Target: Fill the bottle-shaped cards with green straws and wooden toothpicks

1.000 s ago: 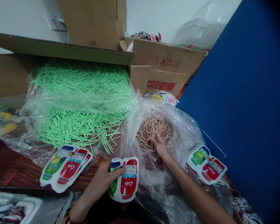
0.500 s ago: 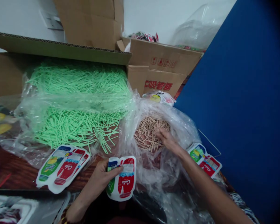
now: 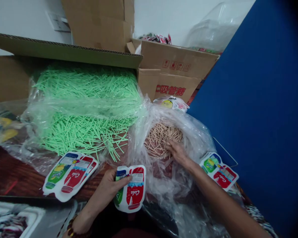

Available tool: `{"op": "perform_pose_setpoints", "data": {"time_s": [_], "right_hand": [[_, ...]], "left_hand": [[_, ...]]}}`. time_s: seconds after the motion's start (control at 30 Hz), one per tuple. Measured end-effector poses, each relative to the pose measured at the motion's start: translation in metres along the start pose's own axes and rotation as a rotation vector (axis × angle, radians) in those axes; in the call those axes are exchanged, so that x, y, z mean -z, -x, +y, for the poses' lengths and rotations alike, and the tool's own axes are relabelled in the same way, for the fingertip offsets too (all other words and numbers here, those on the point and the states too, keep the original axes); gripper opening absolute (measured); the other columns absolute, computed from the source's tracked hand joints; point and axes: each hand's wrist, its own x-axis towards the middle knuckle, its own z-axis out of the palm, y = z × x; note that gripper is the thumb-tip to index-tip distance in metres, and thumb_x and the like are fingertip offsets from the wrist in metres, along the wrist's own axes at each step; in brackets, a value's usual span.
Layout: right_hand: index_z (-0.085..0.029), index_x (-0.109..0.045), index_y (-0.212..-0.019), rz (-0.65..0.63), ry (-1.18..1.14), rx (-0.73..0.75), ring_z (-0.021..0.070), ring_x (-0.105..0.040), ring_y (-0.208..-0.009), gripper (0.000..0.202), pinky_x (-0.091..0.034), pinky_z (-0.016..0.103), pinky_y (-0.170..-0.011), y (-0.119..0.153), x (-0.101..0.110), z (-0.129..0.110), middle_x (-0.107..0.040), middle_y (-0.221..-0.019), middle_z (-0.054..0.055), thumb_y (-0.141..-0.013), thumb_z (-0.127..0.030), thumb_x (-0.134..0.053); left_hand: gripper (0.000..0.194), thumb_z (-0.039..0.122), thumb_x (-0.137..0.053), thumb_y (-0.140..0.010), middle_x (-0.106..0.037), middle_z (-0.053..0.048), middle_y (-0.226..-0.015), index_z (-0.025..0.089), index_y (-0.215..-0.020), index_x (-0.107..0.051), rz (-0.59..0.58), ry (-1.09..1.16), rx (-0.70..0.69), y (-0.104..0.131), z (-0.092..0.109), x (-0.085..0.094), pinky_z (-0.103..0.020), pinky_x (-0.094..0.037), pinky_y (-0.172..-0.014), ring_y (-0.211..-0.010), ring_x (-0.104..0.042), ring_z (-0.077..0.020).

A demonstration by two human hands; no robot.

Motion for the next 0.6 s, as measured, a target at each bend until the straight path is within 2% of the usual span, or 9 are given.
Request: {"op": "perform_pose_setpoints", "data": {"time_s": [0.13, 0.27, 0.43, 0.6], "right_hand": [[-0.022, -0.044, -0.078, 0.146, -0.255, -0.071, 0.0210, -0.053, -0.081, 0.028, -0.045, 0.035, -0.078, -0.004, -0.006, -0.011, -0.055, -0.081, 0.005, -0.091, -0.046, -0.037], [-0.023, -0.044, -0.091, 0.193, -0.479, -0.104, 0.0189, -0.059, -0.078, 0.023, -0.047, 0.034, -0.080, 0.000, -0.026, -0.026, -0.059, -0.082, 0.003, -0.092, -0.044, -0.034], [-0.024, -0.050, -0.099, 0.164, -0.615, -0.152, 0.0172, -0.058, -0.076, 0.020, -0.045, 0.031, -0.078, 0.016, -0.052, -0.027, -0.061, -0.078, -0.001, -0.086, -0.039, -0.052], [-0.023, -0.061, -0.091, 0.128, -0.669, -0.180, 0.0159, -0.057, -0.079, 0.017, -0.042, 0.029, -0.081, 0.021, -0.057, -0.023, -0.063, -0.080, -0.001, -0.084, -0.038, -0.057]], "left_hand": [[0.022, 0.035, -0.073, -0.074, -0.073, -0.003, -0.073, 0.013, -0.077, -0.068, 0.001, -0.005, 0.003, 0.001, 0.001, 0.000, -0.024, -0.050, -0.062, -0.064, -0.065, -0.0172], [0.023, 0.035, -0.073, -0.074, -0.074, -0.004, -0.074, 0.013, -0.079, -0.068, -0.009, 0.014, 0.011, 0.001, 0.001, 0.000, -0.024, -0.051, -0.061, -0.064, -0.065, -0.0168], [0.022, 0.034, -0.074, -0.074, -0.073, -0.002, -0.072, 0.013, -0.078, -0.067, -0.010, 0.032, 0.006, 0.005, 0.000, 0.001, -0.022, -0.049, -0.060, -0.062, -0.064, -0.0154], [0.024, 0.035, -0.075, -0.073, -0.074, -0.003, -0.074, 0.013, -0.080, -0.068, -0.016, 0.057, 0.013, 0.005, 0.000, 0.000, -0.023, -0.050, -0.061, -0.063, -0.065, -0.0162]]}}
